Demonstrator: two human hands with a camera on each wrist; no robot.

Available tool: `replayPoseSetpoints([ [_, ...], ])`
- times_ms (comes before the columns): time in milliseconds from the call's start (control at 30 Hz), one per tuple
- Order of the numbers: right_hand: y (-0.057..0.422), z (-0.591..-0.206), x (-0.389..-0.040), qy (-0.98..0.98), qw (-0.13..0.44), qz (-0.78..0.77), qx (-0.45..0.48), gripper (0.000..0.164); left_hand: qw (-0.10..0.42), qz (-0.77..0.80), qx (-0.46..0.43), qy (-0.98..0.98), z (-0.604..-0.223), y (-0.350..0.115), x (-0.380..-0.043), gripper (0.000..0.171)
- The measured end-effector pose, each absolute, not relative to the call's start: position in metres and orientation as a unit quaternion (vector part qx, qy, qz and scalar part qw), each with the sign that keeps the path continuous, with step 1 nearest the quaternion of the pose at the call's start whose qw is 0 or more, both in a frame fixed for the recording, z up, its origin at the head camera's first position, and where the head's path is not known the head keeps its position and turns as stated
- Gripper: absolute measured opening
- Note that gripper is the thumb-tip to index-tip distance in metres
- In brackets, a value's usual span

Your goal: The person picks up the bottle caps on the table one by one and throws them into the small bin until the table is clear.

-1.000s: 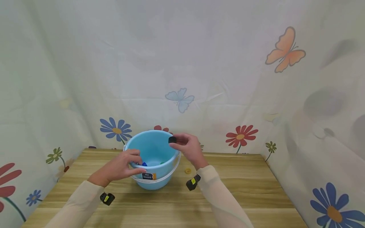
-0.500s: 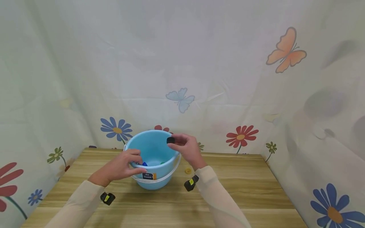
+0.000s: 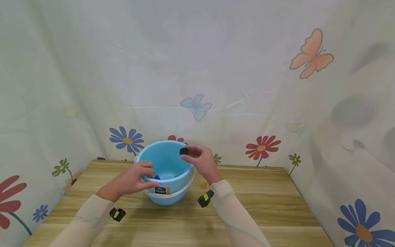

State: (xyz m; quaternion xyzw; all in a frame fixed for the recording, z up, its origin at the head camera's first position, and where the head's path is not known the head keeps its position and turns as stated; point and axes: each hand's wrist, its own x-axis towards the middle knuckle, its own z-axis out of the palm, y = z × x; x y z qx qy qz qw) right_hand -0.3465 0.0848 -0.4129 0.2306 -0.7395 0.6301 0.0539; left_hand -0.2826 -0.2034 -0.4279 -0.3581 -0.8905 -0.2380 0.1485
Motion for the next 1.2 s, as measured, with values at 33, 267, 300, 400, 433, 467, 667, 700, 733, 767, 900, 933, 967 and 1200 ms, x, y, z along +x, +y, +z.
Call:
replayPoseSetpoints([
  [33, 0.0845, -0.4135, -0.3468, -0.739, 0.056, 0.63, 0.23, 0.039, 0.151, -0.237, -0.36, -0.89, -0.4283, -0.2035, -0.2831, 0.023],
  [267, 0.0828, -0.4172, -0.35, -0.74, 0.059, 0.631, 0.226, 0.039, 0.157, -0.235, -0.365, -0.887, -0.4305, -0.2044, -0.2848, 0.024],
  [300, 0.0828, -0.4172, -0.35, -0.74, 0.058, 0.63, 0.226, 0.039, 0.157, -0.234, -0.364, -0.888, -0.4305, -0.2043, -0.2848, 0.024],
  [400, 0.0825, -0.4169, -0.3497, -0.741, 0.059, 0.629, 0.226, 0.04, 0.157, -0.233, -0.363, -0.889, -0.4304, -0.2041, -0.285, 0.023],
  [433, 0.0824, -0.4167, -0.3496, -0.741, 0.059, 0.629, 0.226, 0.04, 0.157, -0.232, -0.362, -0.889, -0.4304, -0.2041, -0.2851, 0.023],
  [467, 0.0823, -0.4164, -0.3494, -0.741, 0.059, 0.629, 0.227, 0.04, 0.157, -0.232, -0.362, -0.889, -0.4304, -0.2039, -0.2851, 0.023],
  [667, 0.0817, -0.416, -0.3489, -0.74, 0.059, 0.629, 0.23, 0.04, 0.155, -0.232, -0.357, -0.892, -0.4302, -0.2034, -0.2845, 0.022],
  [700, 0.0817, -0.4161, -0.3488, -0.74, 0.059, 0.63, 0.23, 0.04, 0.154, -0.231, -0.355, -0.892, -0.4299, -0.2033, -0.2843, 0.022],
  [733, 0.0818, -0.4164, -0.3489, -0.74, 0.059, 0.629, 0.23, 0.04, 0.154, -0.231, -0.355, -0.893, -0.4299, -0.2032, -0.2841, 0.022],
  [767, 0.0817, -0.4165, -0.349, -0.741, 0.06, 0.628, 0.23, 0.04, 0.153, -0.231, -0.355, -0.893, -0.4296, -0.2031, -0.2839, 0.022],
  [900, 0.0817, -0.4171, -0.3495, -0.742, 0.062, 0.627, 0.232, 0.039, 0.156, -0.231, -0.359, -0.891, -0.429, -0.2029, -0.2838, 0.023],
  [933, 0.0815, -0.4172, -0.3496, -0.742, 0.062, 0.626, 0.232, 0.039, 0.156, -0.232, -0.36, -0.89, -0.429, -0.203, -0.2838, 0.023],
  [967, 0.0815, -0.4173, -0.3497, -0.742, 0.062, 0.626, 0.232, 0.039, 0.157, -0.231, -0.361, -0.89, -0.4291, -0.2032, -0.2839, 0.023],
  [1200, 0.0807, -0.418, -0.3491, -0.745, 0.06, 0.625, 0.228, 0.042, 0.156, -0.228, -0.359, -0.892, -0.4306, -0.2034, -0.284, 0.023],
])
